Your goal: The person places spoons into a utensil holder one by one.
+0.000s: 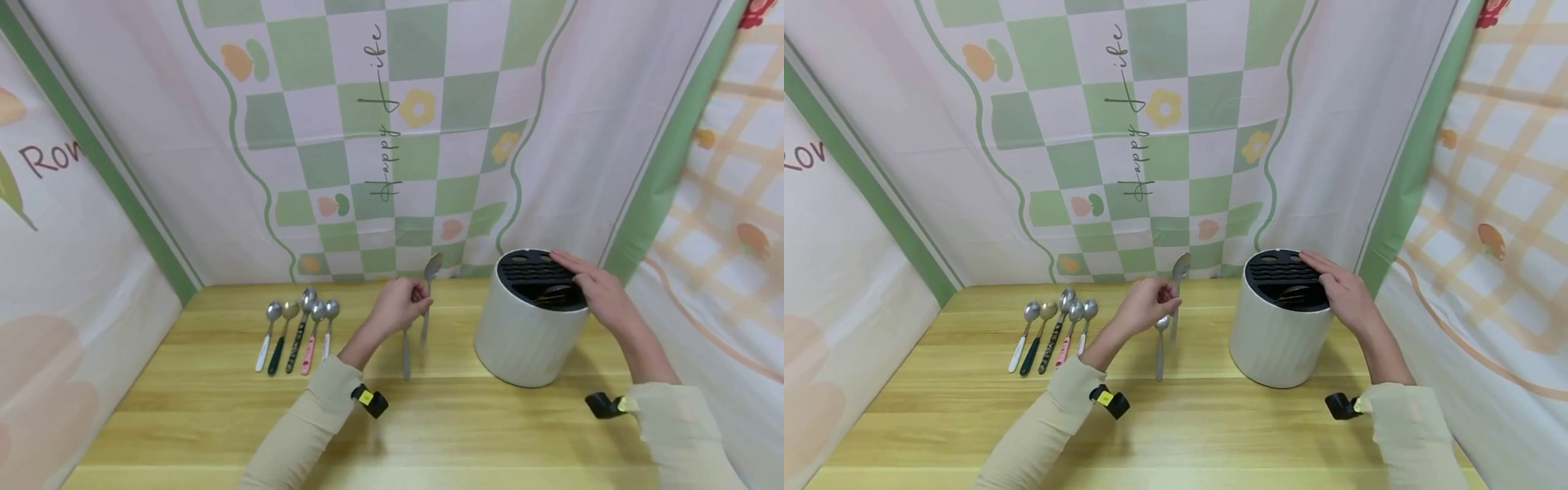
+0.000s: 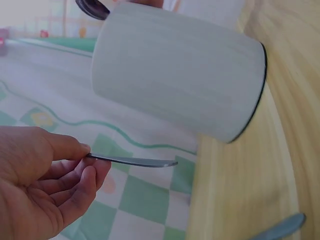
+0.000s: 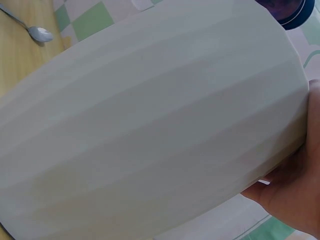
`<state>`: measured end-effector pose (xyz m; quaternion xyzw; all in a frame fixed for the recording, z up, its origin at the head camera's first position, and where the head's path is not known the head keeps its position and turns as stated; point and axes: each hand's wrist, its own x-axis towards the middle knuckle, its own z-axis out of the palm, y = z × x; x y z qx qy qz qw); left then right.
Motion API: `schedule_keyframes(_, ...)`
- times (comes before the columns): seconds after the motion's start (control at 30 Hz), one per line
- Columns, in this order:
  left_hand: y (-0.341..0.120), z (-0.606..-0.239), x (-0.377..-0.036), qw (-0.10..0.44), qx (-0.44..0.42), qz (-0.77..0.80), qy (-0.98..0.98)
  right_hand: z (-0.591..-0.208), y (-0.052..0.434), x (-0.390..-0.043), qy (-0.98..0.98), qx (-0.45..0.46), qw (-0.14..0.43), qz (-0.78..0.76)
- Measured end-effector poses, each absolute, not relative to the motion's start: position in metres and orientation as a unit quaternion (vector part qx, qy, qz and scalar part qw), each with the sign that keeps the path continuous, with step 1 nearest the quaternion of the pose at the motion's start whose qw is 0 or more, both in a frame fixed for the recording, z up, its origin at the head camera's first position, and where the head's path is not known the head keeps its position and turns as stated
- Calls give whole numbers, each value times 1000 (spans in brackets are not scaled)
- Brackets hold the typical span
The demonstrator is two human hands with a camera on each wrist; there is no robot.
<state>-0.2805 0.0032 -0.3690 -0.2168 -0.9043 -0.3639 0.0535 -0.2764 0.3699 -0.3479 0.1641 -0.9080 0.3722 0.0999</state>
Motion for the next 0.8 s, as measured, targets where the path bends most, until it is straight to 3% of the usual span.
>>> schedule_keyframes(0.8, 54, -316, -269, 97, -301, -366, -875, -347, 371, -277, -911, 158, 95, 368)
